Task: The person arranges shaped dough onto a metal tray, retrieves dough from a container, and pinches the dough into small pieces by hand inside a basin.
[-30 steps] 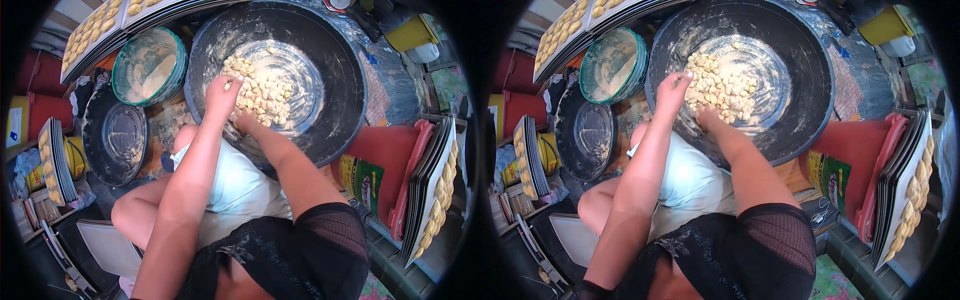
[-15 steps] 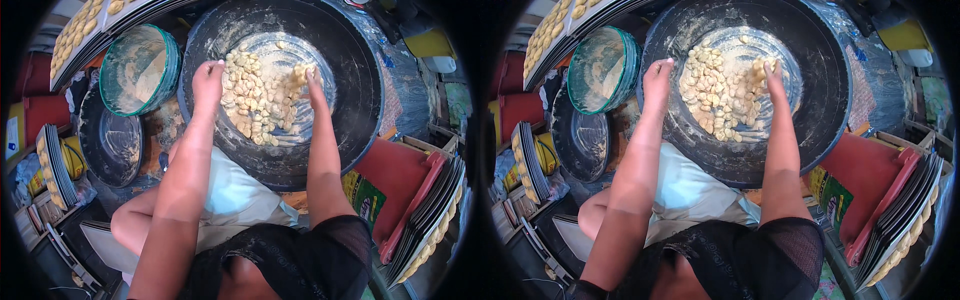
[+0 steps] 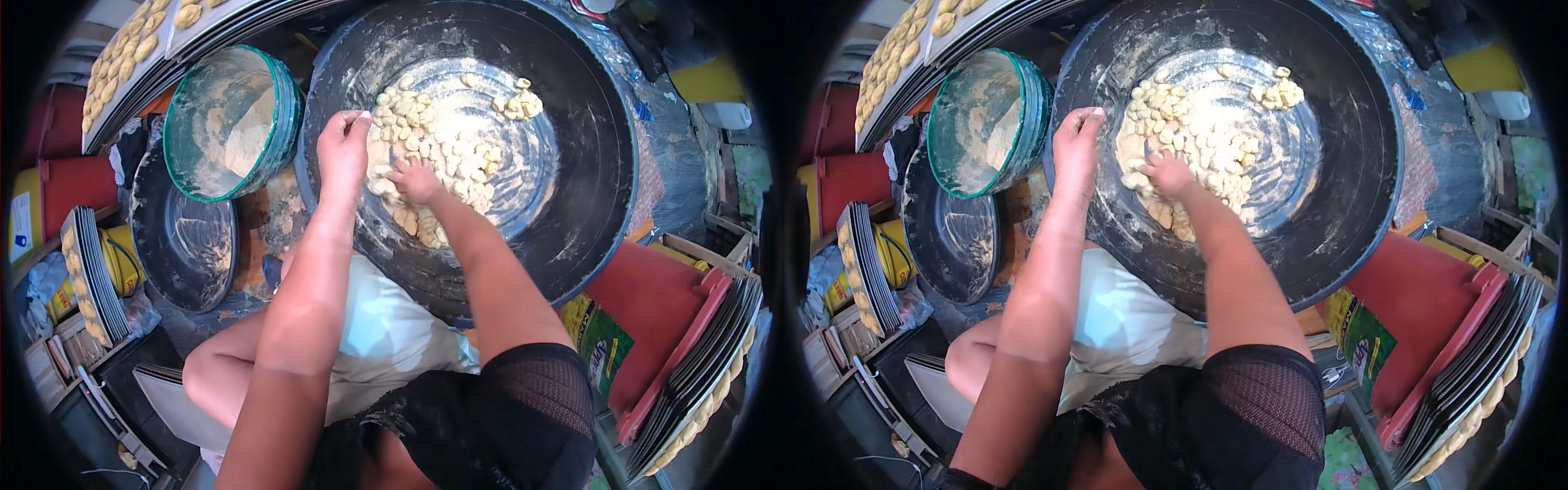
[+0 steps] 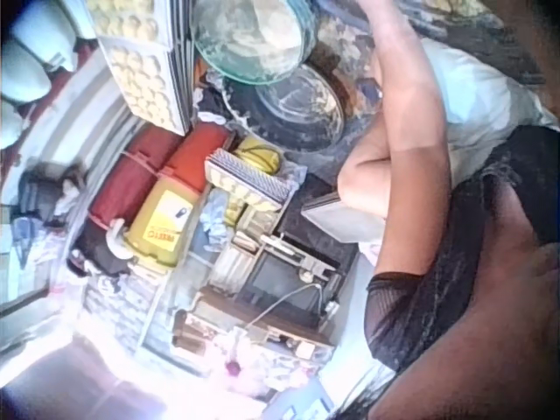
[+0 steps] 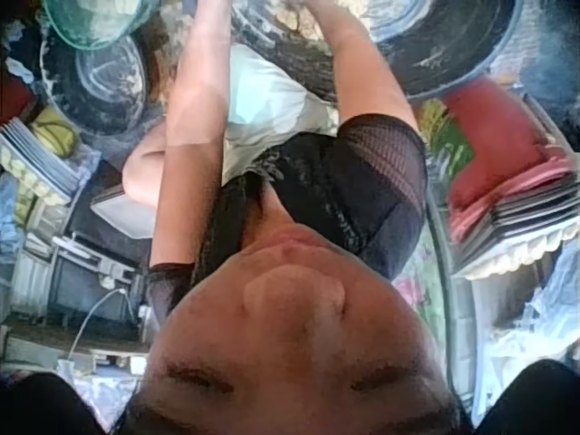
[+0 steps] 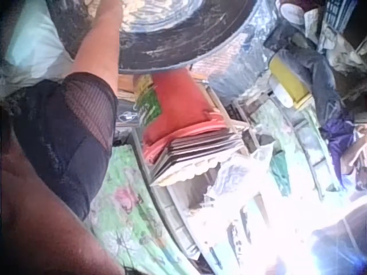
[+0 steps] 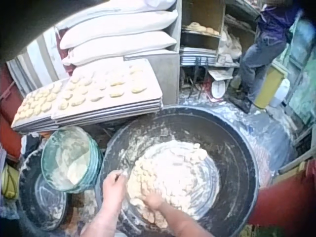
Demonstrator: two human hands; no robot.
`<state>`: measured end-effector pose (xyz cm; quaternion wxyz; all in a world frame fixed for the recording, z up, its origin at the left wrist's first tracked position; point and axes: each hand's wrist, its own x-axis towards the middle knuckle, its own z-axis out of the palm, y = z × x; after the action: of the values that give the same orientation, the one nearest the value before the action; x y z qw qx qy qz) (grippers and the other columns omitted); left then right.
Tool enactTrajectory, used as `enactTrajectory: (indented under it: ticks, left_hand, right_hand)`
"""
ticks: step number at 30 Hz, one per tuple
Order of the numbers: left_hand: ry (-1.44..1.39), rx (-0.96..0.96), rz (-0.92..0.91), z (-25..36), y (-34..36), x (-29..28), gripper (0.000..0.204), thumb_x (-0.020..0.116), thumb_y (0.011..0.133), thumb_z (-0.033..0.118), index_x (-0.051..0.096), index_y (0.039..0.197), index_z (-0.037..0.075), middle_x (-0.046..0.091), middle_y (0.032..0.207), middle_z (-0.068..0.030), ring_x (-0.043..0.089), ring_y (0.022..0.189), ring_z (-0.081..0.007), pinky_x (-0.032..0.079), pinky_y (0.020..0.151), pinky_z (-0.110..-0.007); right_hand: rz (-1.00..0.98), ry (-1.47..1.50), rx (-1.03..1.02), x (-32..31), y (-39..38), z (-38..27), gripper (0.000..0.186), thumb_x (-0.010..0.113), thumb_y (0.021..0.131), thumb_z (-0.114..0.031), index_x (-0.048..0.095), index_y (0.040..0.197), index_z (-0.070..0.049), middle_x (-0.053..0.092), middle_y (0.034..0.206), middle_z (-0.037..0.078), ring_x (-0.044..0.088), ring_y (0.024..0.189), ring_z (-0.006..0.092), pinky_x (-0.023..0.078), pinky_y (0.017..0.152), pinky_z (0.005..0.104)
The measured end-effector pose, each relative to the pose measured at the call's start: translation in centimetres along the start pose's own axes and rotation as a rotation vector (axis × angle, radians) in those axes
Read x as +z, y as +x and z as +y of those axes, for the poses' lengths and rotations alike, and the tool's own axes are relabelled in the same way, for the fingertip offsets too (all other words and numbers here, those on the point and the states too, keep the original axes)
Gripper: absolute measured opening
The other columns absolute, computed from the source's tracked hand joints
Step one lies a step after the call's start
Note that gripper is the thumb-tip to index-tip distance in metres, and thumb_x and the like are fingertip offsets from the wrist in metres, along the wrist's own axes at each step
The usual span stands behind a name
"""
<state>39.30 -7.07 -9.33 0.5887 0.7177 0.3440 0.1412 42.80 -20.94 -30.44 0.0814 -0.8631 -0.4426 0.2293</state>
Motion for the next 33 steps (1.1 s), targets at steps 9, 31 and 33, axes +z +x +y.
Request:
enactTrajectory:
  ticks: [9,31,33]
  left_hand:
    - [0.066,-0.454,-0.34,-2.0,-0.4,1.8,0.059,0.063,0.083,0.044,0.044,0.126,0.01,0.053,0.12,-0.0133,0.048,0.113,-0.0265,0.039,0.091,-0.044]
    - [-1.005,-0.519,-0.928,1.8,-5.1,-0.4,0.053,0.053,0.077,0.012,0.042,0.129,0.009,0.056,0.115,-0.012,0.059,0.105,-0.0253,0.054,0.082,-0.043]
    - [-1.06,-0.514,-0.935,2.7,-5.8,-0.2,0.055,0.052,0.075,0.01,0.043,0.128,0.007,0.057,0.114,-0.013,0.059,0.104,-0.0258,0.056,0.079,-0.045]
  right_hand:
    - [-0.098,1.617,0.177,-8.5,-5.5,1.0,0.039,0.065,0.072,-0.009,0.055,0.109,-0.01,0.053,0.109,0.005,0.052,0.098,0.0139,0.045,0.085,0.0275]
    - [0.788,1.523,0.067,-21.1,-15.8,-5.6,0.026,0.058,0.085,0.003,0.054,0.111,0.0,0.061,0.095,0.01,0.059,0.084,0.0119,0.05,0.067,0.0242]
    - [1.014,1.728,0.047,-21.3,-15.7,-6.3,0.028,0.057,0.087,0.001,0.051,0.114,-0.001,0.06,0.098,0.009,0.057,0.084,0.0123,0.049,0.067,0.0243]
